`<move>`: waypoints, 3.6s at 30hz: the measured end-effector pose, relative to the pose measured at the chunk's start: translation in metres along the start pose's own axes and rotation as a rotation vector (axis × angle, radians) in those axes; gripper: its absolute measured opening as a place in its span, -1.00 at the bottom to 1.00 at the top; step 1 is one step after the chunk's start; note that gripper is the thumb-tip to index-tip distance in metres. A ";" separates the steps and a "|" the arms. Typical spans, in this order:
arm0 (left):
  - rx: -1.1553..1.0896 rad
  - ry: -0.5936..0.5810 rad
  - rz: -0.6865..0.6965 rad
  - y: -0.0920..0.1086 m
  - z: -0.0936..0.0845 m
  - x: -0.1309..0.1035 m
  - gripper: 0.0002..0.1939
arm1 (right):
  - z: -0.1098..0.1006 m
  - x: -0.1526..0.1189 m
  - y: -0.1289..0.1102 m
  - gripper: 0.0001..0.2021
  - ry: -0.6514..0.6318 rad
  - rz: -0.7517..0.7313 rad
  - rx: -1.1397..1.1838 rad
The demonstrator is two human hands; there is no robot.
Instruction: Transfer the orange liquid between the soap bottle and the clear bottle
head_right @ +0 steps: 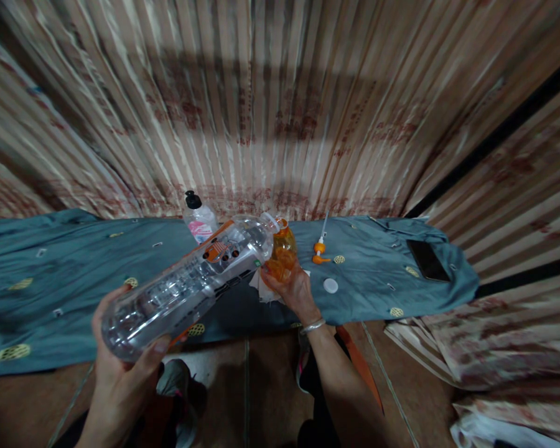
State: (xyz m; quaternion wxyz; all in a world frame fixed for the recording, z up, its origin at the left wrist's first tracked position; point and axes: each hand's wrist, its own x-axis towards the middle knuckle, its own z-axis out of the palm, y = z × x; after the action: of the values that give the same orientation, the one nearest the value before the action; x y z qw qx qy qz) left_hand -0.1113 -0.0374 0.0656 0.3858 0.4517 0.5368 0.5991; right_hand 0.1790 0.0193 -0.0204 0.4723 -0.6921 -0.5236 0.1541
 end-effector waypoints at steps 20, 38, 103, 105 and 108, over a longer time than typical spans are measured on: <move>-0.023 0.013 -0.004 0.007 0.006 -0.002 0.03 | -0.004 0.000 -0.012 -0.44 -0.022 0.041 0.012; 0.023 0.001 0.019 0.001 0.002 -0.001 0.02 | -0.004 0.000 -0.009 -0.46 -0.021 0.027 0.022; 0.026 0.010 0.012 0.001 0.002 -0.001 0.03 | -0.001 0.000 -0.006 -0.48 0.008 0.028 -0.028; 0.025 0.013 0.014 0.001 0.002 -0.001 0.03 | 0.000 0.000 -0.006 -0.48 0.004 0.026 -0.012; 0.024 0.017 0.017 0.002 0.003 -0.001 0.02 | 0.000 0.000 -0.005 -0.47 0.010 0.028 0.009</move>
State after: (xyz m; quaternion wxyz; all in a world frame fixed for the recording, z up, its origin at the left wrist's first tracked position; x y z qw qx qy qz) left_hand -0.1084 -0.0375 0.0671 0.3704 0.4557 0.5436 0.5997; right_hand 0.1764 0.0196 -0.0163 0.4756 -0.6982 -0.5108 0.1596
